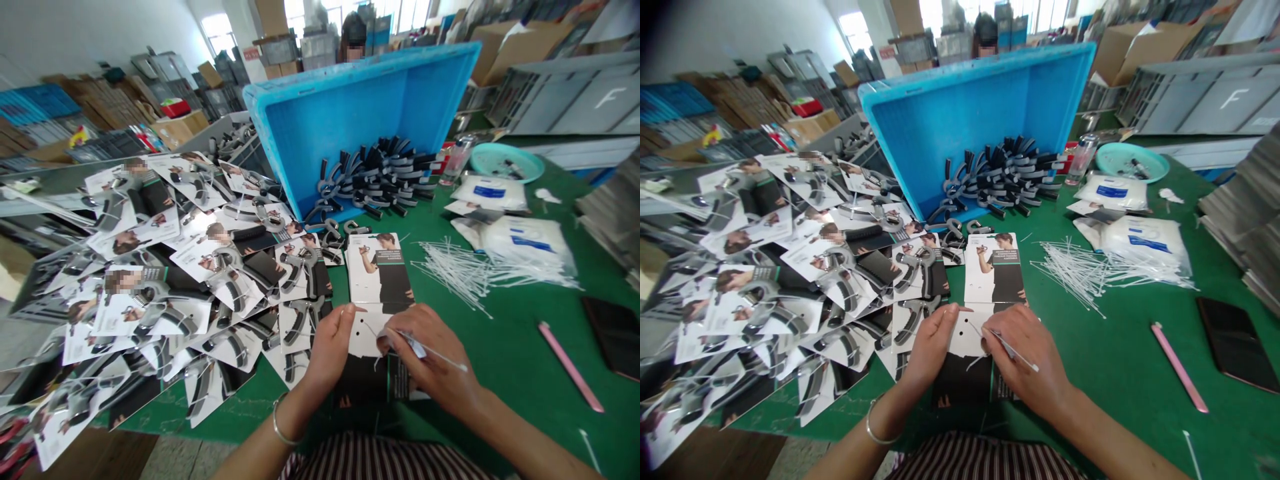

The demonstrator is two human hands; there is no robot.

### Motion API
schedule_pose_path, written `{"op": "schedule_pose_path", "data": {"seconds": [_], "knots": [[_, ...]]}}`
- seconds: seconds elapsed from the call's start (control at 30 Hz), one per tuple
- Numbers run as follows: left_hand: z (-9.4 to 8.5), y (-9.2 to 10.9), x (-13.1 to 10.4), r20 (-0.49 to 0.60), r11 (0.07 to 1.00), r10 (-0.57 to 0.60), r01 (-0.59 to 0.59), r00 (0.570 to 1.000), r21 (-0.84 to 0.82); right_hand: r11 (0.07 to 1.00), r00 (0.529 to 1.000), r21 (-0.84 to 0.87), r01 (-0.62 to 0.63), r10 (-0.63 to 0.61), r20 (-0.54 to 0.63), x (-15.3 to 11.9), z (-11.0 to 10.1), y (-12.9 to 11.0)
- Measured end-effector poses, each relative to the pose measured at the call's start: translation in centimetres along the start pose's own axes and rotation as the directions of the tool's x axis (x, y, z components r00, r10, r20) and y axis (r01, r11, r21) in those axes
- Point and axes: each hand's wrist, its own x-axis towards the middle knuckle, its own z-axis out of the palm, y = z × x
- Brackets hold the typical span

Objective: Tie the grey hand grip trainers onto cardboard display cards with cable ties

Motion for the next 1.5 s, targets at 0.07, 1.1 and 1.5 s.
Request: {"op": "schedule_pose_path", "data": {"seconds": [0.07, 1.1, 1.5], "knots": [[0.0, 0.0, -0.1, -0.002, 1.0, 0.006, -0.006, 1.0, 0.007, 1.0, 1.0, -0.002, 0.008, -0.008, -0.021, 0.0, 0.0, 0.0], [-0.3, -3.7, -2.0, 0.335, 0.821, -0.217, 0.357, 0.917, -0.445, 0.81, 0.894, 0.404, -0.425, 0.307, 0.326, -1.7, 2.7, 2.7], [-5.6, -6.8, -6.2, 0.435, 0.997, -0.055, 0.029, 0.899, 0.067, 0.839, 0.894, 0.353, -0.413, 0.3, 0.332, -2.2, 2.9, 2.7]]}}
